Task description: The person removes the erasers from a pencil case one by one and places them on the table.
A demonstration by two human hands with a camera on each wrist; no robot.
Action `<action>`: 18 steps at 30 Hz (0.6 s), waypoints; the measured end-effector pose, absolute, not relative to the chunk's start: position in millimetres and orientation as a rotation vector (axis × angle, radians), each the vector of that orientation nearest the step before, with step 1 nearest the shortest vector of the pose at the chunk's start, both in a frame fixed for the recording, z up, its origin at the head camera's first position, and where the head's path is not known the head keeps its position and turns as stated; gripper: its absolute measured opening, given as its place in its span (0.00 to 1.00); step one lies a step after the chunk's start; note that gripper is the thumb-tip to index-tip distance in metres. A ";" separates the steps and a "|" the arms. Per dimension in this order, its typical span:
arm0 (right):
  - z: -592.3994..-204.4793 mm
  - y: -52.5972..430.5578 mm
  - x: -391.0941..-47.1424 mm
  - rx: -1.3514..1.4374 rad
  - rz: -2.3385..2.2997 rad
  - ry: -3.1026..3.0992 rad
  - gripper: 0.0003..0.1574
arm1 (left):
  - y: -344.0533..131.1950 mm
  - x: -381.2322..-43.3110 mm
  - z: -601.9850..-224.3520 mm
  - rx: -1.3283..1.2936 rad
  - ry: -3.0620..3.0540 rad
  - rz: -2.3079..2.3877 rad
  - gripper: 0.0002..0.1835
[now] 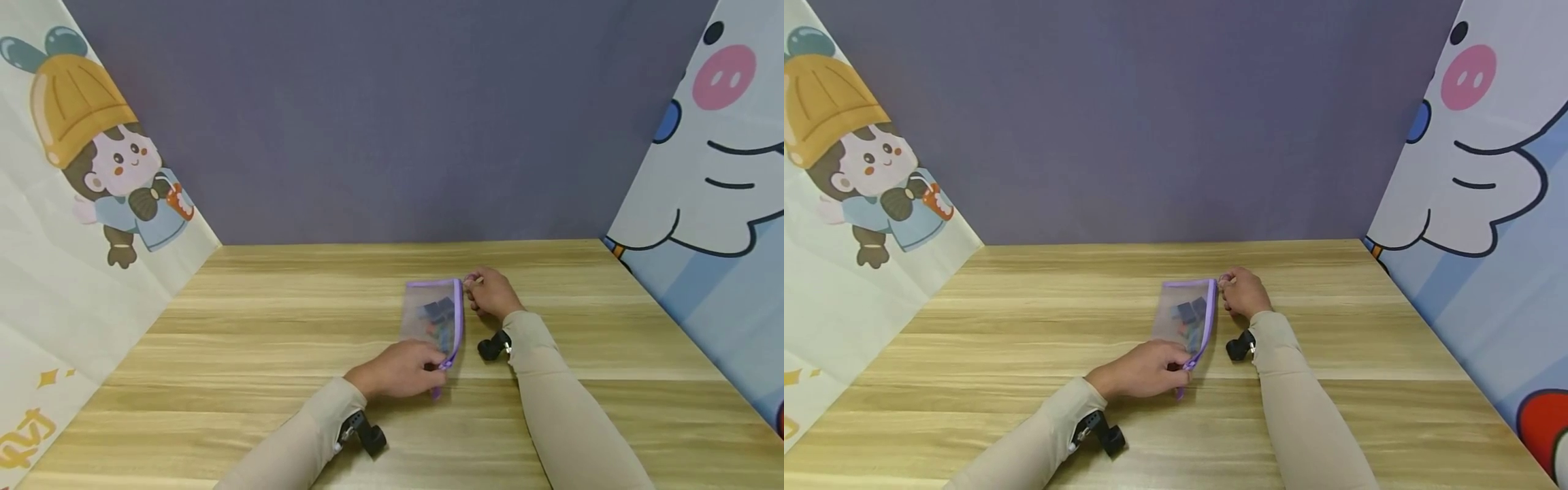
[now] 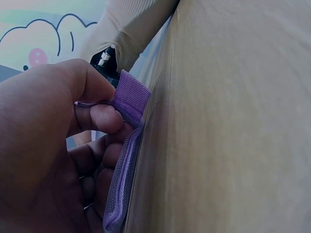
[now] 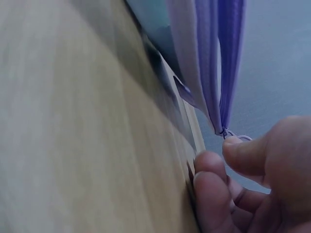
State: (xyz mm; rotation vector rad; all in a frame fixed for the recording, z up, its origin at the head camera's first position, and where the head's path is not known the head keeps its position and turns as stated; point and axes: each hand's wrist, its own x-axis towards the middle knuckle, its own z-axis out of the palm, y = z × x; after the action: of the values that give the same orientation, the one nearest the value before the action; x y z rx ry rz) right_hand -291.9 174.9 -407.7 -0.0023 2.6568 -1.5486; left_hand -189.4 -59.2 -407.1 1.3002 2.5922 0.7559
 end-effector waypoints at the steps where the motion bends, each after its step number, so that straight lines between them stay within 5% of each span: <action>1: -407.7 174.9 -292.3 -0.005 -1.546 2.659 0.12 | -59.3 -189.5 -407.0 1.301 2.592 0.757 0.14; 18: -405.0 175.0 -294.2 0.078 -1.538 2.677 0.11 | -60.0 -190.5 -407.4 1.311 2.594 0.741 0.14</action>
State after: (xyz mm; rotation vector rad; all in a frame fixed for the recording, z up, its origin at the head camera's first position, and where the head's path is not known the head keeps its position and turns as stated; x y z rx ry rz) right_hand -294.2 175.0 -405.0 0.0778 2.6773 -1.5378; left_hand -190.5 -60.0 -407.4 1.3113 2.5943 0.7411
